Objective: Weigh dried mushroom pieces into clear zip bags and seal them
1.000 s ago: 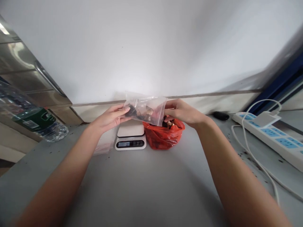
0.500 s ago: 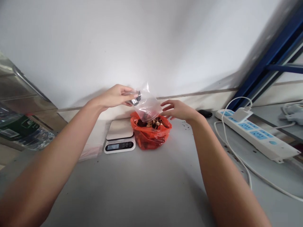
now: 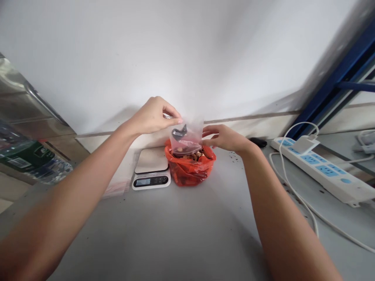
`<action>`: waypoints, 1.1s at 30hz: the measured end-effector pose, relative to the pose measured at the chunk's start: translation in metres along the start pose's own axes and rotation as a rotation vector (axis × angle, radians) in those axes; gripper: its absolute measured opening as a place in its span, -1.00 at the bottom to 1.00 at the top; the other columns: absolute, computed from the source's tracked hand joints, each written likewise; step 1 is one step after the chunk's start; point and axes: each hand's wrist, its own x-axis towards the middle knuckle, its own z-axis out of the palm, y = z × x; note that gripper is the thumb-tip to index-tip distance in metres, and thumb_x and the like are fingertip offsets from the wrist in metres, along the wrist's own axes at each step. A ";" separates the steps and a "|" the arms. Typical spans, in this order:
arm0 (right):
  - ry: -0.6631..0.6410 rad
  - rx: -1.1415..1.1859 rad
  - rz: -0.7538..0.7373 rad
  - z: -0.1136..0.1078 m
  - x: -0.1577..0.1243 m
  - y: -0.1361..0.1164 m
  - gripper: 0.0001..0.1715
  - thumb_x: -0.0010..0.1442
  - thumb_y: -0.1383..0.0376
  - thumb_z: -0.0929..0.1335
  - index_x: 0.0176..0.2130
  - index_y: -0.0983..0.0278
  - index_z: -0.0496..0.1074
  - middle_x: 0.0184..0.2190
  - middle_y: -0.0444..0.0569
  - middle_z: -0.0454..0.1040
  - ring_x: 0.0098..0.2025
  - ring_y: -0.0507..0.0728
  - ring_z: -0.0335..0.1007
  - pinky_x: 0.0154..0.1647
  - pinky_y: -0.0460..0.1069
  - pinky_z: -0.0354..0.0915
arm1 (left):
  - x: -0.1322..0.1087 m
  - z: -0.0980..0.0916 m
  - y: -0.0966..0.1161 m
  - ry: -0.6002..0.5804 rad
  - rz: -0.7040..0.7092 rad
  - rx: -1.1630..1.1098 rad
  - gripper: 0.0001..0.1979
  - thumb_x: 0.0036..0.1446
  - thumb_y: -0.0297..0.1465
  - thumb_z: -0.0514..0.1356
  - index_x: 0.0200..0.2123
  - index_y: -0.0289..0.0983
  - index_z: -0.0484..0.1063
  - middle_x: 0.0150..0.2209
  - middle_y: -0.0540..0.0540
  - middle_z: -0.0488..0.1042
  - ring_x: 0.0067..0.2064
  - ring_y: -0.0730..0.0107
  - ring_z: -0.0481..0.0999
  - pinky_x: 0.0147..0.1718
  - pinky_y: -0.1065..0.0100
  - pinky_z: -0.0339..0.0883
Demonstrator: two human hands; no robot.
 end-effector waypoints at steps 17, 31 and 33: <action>-0.045 0.024 -0.134 0.006 -0.001 -0.004 -0.38 -0.12 -0.10 0.54 -0.13 0.19 0.63 -0.19 0.01 0.67 -0.10 0.35 0.55 -0.05 0.18 0.42 | -0.008 -0.012 0.003 0.136 -0.043 -0.294 -0.93 0.21 -0.45 0.32 -0.26 -0.32 0.62 -0.18 -0.10 0.63 -0.04 0.24 0.60 0.04 0.14 0.46; 0.137 0.337 -0.267 0.045 0.003 -0.038 -0.51 -0.09 -0.08 0.56 -0.58 0.26 0.49 -0.60 -0.11 0.45 -0.54 0.05 0.30 -0.51 -0.01 0.26 | -0.082 -0.019 -0.050 0.475 -0.292 -0.385 -0.66 0.16 -0.09 0.32 -0.38 -0.27 0.60 -0.44 -0.05 0.55 -0.36 0.38 0.58 -0.26 0.34 0.50; 0.137 0.347 -0.233 0.053 0.002 -0.044 -0.52 -0.01 -0.07 0.52 -0.56 0.26 0.49 -0.63 -0.13 0.41 -0.62 -0.01 0.18 -0.61 -0.04 0.14 | -0.088 -0.022 -0.058 0.576 -0.309 -0.363 -0.69 0.05 -0.11 0.40 -0.40 -0.27 0.61 -0.46 -0.04 0.57 -0.32 0.32 0.60 -0.24 0.31 0.51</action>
